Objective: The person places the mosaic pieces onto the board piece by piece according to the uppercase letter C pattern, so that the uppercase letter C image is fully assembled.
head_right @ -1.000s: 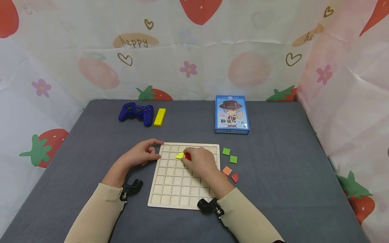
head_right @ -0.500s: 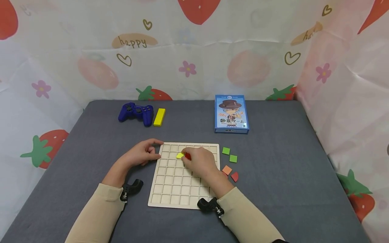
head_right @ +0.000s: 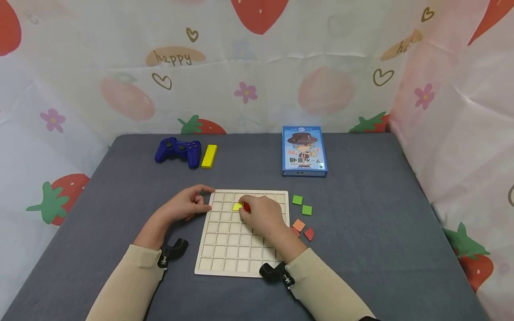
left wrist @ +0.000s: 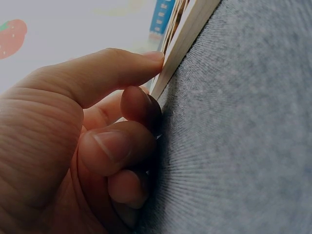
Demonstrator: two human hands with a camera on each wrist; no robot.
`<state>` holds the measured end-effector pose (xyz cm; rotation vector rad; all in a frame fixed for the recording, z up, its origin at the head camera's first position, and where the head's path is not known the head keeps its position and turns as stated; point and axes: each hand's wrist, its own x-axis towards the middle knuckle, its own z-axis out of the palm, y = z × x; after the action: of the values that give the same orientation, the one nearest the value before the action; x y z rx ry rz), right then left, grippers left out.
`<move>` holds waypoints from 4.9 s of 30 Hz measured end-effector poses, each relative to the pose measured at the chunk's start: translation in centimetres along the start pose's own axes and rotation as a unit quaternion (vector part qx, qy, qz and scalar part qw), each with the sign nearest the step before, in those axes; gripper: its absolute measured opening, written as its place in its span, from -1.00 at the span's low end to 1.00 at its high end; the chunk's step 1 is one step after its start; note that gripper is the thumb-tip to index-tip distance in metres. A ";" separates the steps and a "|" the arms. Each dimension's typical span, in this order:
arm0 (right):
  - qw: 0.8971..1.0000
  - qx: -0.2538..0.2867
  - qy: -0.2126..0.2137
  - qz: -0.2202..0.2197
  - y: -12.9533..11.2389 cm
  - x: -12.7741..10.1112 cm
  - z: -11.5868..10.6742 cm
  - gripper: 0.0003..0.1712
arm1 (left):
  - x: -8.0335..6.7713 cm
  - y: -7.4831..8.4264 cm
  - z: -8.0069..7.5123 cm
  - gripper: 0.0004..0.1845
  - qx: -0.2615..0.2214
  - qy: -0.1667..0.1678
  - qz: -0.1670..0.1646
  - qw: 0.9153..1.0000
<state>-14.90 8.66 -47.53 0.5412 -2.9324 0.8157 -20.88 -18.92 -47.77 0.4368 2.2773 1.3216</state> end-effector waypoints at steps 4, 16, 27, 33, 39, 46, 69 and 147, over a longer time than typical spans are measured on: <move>1.000 -0.002 -0.003 0.004 -0.2 -0.1 -0.2 -0.70 | -0.1 -0.1 0.1 -0.42 0.003 0.000 0.002 1.000; 0.997 0.069 0.038 0.016 -0.3 -0.3 -4.3 -0.64 | -0.1 0.0 0.0 -0.42 -0.005 -0.002 0.005 1.000; 0.992 0.087 0.074 0.048 1.4 -0.7 -8.7 -0.64 | 0.0 -0.2 0.0 -0.42 -0.009 -0.002 0.006 1.000; 0.989 0.092 0.080 0.087 3.0 -0.9 -10.2 -0.61 | 0.0 0.0 0.0 -0.41 -0.009 -0.004 0.006 1.000; 0.983 0.117 0.079 0.120 4.6 -1.2 -11.5 -0.57 | 0.0 0.1 0.0 -0.41 -0.008 -0.005 0.009 1.000; 0.977 0.141 0.056 0.151 7.8 -1.2 -11.5 -0.56 | 0.0 -0.1 0.1 -0.42 -0.008 -0.003 0.011 1.000; 0.964 0.136 -0.136 0.183 11.5 -1.7 -9.8 -0.70 | 0.1 -0.1 0.0 -0.41 -0.015 -0.003 0.010 1.000; 0.997 -0.007 -0.071 -0.042 -4.7 -2.3 -7.4 -0.65 | -0.3 0.3 0.2 -0.42 -0.023 0.000 0.011 1.000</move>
<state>-11.47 9.40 -39.14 0.7456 -3.0150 0.7789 -20.56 -18.79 -47.57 0.4481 2.2432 1.3809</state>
